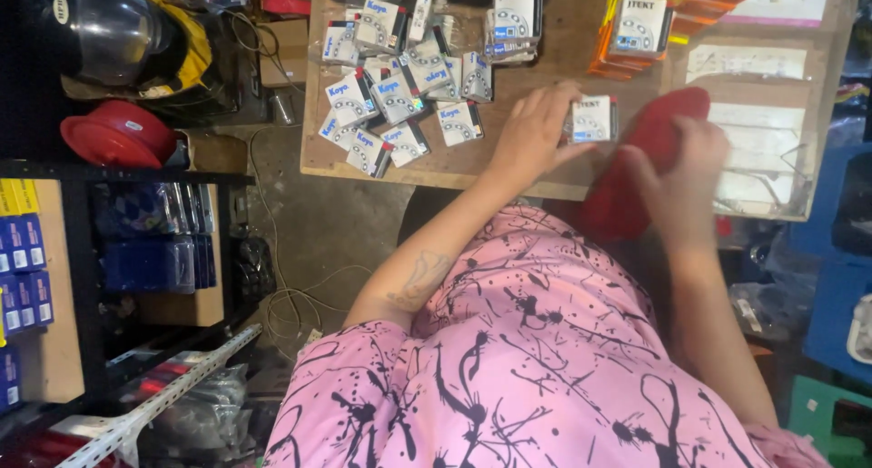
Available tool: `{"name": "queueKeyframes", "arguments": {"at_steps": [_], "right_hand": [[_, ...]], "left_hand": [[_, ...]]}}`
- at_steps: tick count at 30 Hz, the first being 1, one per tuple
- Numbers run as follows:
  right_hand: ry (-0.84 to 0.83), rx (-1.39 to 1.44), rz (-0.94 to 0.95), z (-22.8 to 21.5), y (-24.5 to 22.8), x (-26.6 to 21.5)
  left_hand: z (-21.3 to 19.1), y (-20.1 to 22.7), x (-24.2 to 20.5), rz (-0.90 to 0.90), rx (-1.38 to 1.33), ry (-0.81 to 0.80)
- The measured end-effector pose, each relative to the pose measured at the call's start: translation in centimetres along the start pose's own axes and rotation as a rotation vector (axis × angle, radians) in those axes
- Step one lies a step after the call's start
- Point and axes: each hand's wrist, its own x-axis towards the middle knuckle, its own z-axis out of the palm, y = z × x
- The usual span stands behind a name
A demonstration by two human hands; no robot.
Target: The person sits at a table and wipes small white boxes with a red cloth. They pick up boxes from a pile, wipe them, and place them back on the table or into a stack.
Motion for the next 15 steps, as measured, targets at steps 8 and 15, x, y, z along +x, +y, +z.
{"name": "queueKeyframes", "arguments": {"at_steps": [8, 15], "right_hand": [[0.177, 0.053, 0.020, 1.7, 6.6, -0.8], [0.545, 1.267, 0.805, -7.7, 6.3, -0.4]], "left_hand": [[-2.2, -0.9, -1.4, -0.044, -0.055, 0.129], [-2.2, -0.9, -0.8, -0.075, -0.029, 0.221]]}}
